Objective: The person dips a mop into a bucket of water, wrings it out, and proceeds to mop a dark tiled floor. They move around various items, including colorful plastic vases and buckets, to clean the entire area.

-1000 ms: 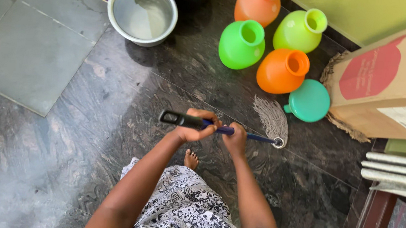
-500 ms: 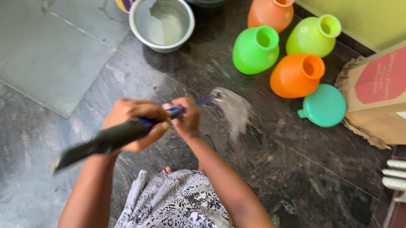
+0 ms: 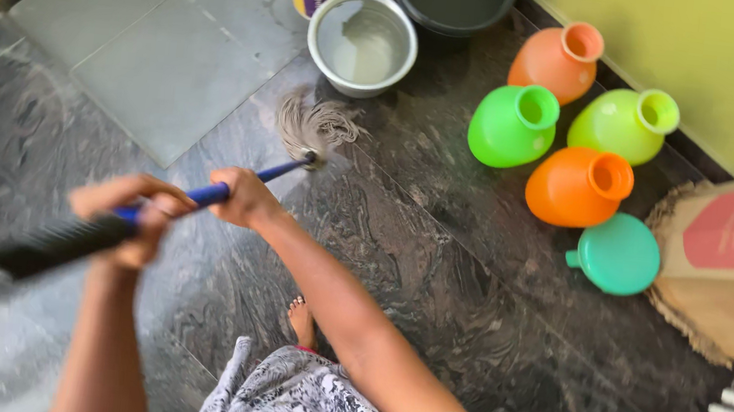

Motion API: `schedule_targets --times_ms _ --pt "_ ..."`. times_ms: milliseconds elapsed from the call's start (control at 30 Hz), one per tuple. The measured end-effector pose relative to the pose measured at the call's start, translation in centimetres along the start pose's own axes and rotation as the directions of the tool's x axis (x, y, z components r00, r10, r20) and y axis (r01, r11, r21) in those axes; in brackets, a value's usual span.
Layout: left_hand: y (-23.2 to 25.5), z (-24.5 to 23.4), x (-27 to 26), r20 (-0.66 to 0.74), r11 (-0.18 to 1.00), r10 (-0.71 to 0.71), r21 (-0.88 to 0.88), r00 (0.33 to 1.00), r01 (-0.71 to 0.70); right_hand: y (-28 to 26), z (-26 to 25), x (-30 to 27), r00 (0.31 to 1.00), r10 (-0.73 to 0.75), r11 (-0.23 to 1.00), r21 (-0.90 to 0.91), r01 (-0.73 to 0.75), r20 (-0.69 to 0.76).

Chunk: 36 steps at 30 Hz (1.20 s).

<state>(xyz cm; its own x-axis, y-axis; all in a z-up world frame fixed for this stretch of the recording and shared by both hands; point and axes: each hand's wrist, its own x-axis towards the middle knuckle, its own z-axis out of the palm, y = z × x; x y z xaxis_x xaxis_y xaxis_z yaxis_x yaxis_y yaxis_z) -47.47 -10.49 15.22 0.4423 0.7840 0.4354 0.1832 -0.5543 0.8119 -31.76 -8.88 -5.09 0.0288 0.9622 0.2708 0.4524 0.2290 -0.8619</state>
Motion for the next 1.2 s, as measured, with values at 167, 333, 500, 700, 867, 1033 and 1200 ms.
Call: schedule_targets --times_ms 167,333,500,700,867,1033,1200 --pt "1.1 1.0 -1.5 -0.090 0.942 -0.050 -0.336 0.995 0.017 -2.1 -2.9 -3.6 0.993 0.113 0.993 0.022 -0.113 0.026" --pt "2.8 8.2 -3.0 -0.088 0.845 -0.087 -0.533 0.992 0.027 -1.4 -10.2 -10.9 0.956 0.286 0.951 -0.141 -0.274 0.066" --pt "5.1 20.3 -5.7 -0.009 0.775 -0.076 -0.630 0.997 0.054 2.7 -19.2 -22.2 0.951 0.276 0.925 -0.230 -0.301 -0.137" --pt "9.7 39.8 -13.6 0.326 0.948 0.035 -0.310 0.945 0.071 7.9 -33.4 -42.5 0.865 0.145 0.889 -0.321 -0.328 -0.481" --pt "13.9 53.0 -23.6 0.833 0.502 0.202 -0.539 0.514 0.676 8.3 -41.3 -60.5 0.749 0.208 0.768 -0.369 -0.523 -0.629" --pt "19.8 55.7 -26.6 0.744 0.833 0.408 -0.541 0.528 0.118 7.5 -41.1 -69.4 0.615 0.280 0.642 -0.332 -0.691 -0.737" --pt "21.8 49.7 -19.9 0.914 0.923 0.024 -0.175 0.404 0.342 7.5 -37.8 -63.2 0.562 0.129 0.638 -0.365 -0.678 -0.817"
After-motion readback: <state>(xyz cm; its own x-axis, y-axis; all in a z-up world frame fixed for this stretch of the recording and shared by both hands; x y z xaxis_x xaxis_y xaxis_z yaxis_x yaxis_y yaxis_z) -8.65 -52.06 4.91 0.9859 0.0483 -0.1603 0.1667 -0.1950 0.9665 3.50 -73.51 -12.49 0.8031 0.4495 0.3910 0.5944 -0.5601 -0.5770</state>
